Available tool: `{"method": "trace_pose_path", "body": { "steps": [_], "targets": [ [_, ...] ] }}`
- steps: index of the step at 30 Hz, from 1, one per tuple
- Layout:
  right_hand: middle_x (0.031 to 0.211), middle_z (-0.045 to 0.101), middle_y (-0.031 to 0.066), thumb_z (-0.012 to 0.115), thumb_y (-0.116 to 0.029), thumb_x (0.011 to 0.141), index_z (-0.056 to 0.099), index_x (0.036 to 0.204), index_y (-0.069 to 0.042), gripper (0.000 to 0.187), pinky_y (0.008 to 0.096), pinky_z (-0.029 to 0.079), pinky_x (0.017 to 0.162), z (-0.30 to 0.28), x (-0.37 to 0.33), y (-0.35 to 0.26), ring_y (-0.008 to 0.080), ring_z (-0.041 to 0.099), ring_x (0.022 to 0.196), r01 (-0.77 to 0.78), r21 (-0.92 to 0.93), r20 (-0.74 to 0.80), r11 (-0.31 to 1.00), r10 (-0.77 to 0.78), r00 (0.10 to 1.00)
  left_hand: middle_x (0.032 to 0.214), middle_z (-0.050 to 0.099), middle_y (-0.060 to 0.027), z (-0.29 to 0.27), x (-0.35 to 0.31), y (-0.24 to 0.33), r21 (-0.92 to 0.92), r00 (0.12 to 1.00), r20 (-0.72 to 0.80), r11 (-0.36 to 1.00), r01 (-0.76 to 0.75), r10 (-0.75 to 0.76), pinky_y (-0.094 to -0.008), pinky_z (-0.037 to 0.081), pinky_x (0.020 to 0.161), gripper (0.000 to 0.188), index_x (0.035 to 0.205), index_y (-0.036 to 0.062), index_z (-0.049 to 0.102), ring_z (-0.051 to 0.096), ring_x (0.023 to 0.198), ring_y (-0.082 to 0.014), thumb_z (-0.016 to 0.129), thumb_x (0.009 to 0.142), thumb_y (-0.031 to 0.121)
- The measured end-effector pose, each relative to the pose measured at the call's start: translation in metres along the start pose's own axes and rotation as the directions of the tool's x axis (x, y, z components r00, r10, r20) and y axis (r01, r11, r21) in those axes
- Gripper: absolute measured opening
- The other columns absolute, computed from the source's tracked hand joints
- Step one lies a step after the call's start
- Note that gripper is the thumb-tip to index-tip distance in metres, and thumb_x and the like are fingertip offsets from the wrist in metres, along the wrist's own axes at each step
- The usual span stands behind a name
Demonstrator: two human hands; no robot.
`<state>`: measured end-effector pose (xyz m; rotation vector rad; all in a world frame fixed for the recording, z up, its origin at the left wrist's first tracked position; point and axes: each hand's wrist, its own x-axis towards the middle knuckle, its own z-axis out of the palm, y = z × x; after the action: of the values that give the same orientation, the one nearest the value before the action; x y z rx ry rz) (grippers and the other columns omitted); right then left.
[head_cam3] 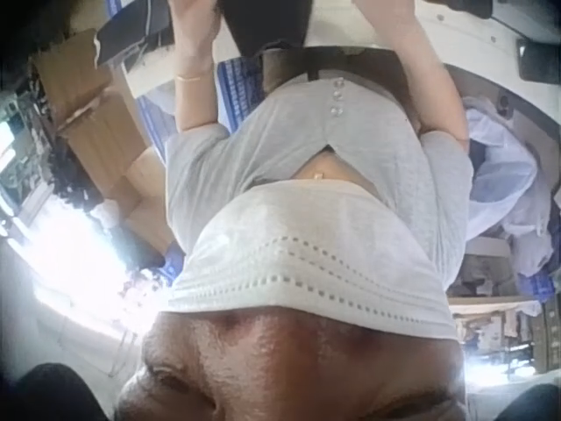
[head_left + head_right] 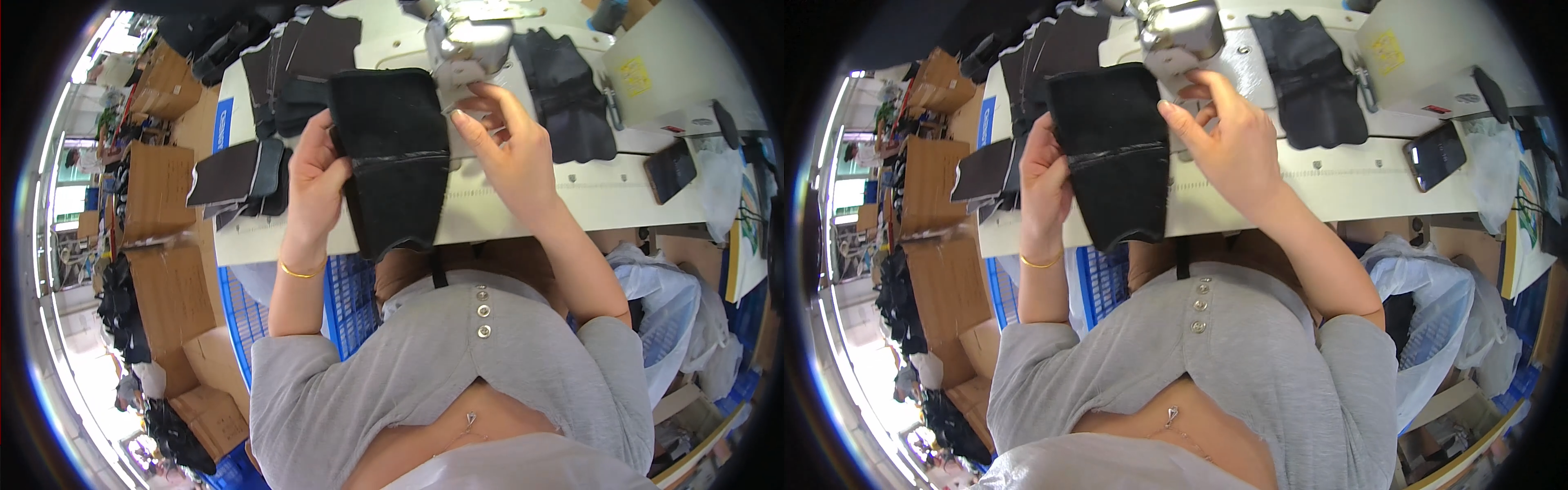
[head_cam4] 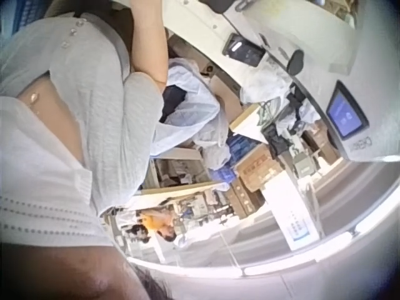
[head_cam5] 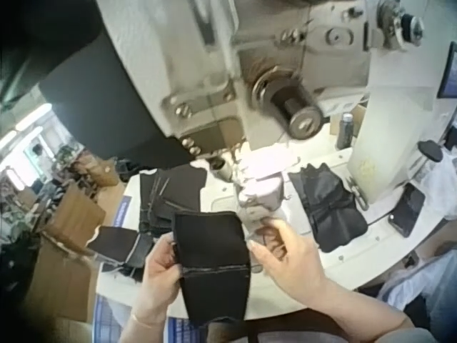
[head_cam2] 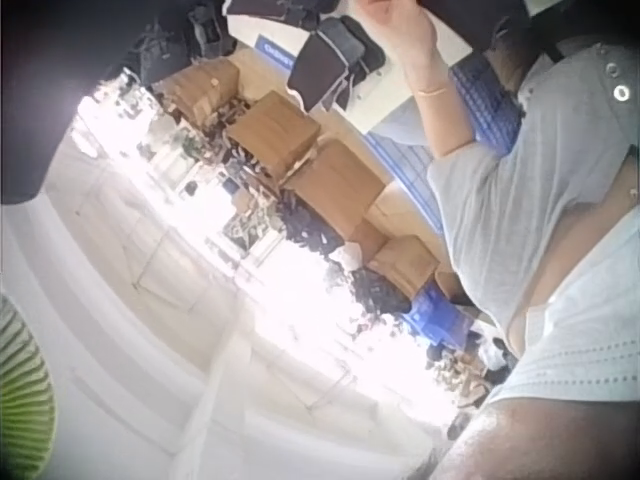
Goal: The recorder is using an industrial sewing machine to stitch together pieces of black material for shoe construction.
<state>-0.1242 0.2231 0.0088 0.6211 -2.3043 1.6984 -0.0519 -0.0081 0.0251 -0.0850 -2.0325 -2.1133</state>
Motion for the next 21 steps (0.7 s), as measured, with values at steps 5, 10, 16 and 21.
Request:
{"method": "trace_pose_path", "body": {
  "steps": [5, 10, 16, 21],
  "targets": [
    [0.089, 0.071, 0.0039, 0.070, -0.017, 0.095, 0.062, 0.109, 0.005, 0.027, 0.0203, 0.049, 0.064, 0.011, -0.010, 0.004, 0.0039, 0.061, 0.078, -0.447, 0.494, 0.383, 0.745, 0.275, 0.882, 0.131, 0.059, -0.0136, 0.010, -0.035, -0.015, -0.254, 0.995, 0.018, 0.962, 0.103, -0.102, -0.0317, 0.049, 0.101, 0.060, 0.142, -0.0044, 0.043, 0.059, 0.120, -0.0198, 0.046, 0.084, -0.019],
    [0.085, 0.070, 0.0044, 0.071, -0.011, 0.094, 0.062, 0.104, 0.004, 0.020, 0.0183, 0.051, 0.067, 0.025, -0.020, 0.007, 0.0042, 0.062, 0.075, -0.417, 0.627, 0.304, 0.658, 0.286, 0.909, 0.133, 0.057, -0.0153, 0.010, -0.047, -0.019, -0.277, 0.986, 0.031, 0.947, 0.164, -0.162, -0.0317, 0.047, 0.103, 0.064, 0.142, -0.0067, 0.042, 0.056, 0.124, -0.0204, 0.043, 0.079, -0.019],
    [0.084, 0.070, 0.0041, 0.070, -0.010, 0.094, 0.063, 0.103, 0.003, 0.018, 0.0183, 0.051, 0.066, 0.028, -0.027, 0.004, 0.0041, 0.062, 0.073, -0.415, 0.556, 0.285, 0.721, 0.303, 0.909, 0.131, 0.059, -0.0156, 0.010, -0.052, -0.014, -0.266, 0.981, 0.023, 0.944, 0.193, -0.194, -0.0304, 0.048, 0.102, 0.065, 0.143, -0.0074, 0.041, 0.058, 0.122, -0.0203, 0.039, 0.078, -0.018],
    [0.083, 0.070, 0.0039, 0.071, -0.011, 0.093, 0.064, 0.101, 0.002, 0.016, 0.0176, 0.049, 0.062, 0.033, -0.032, 0.003, 0.0029, 0.061, 0.072, -0.393, 0.596, 0.265, 0.700, 0.291, 0.919, 0.127, 0.062, -0.0131, 0.011, -0.055, -0.011, -0.441, 0.956, -0.013, 0.860, 0.258, -0.293, -0.0285, 0.050, 0.096, 0.047, 0.139, -0.0069, 0.047, 0.061, 0.115, -0.0178, 0.049, 0.092, -0.007]
  ]
}}
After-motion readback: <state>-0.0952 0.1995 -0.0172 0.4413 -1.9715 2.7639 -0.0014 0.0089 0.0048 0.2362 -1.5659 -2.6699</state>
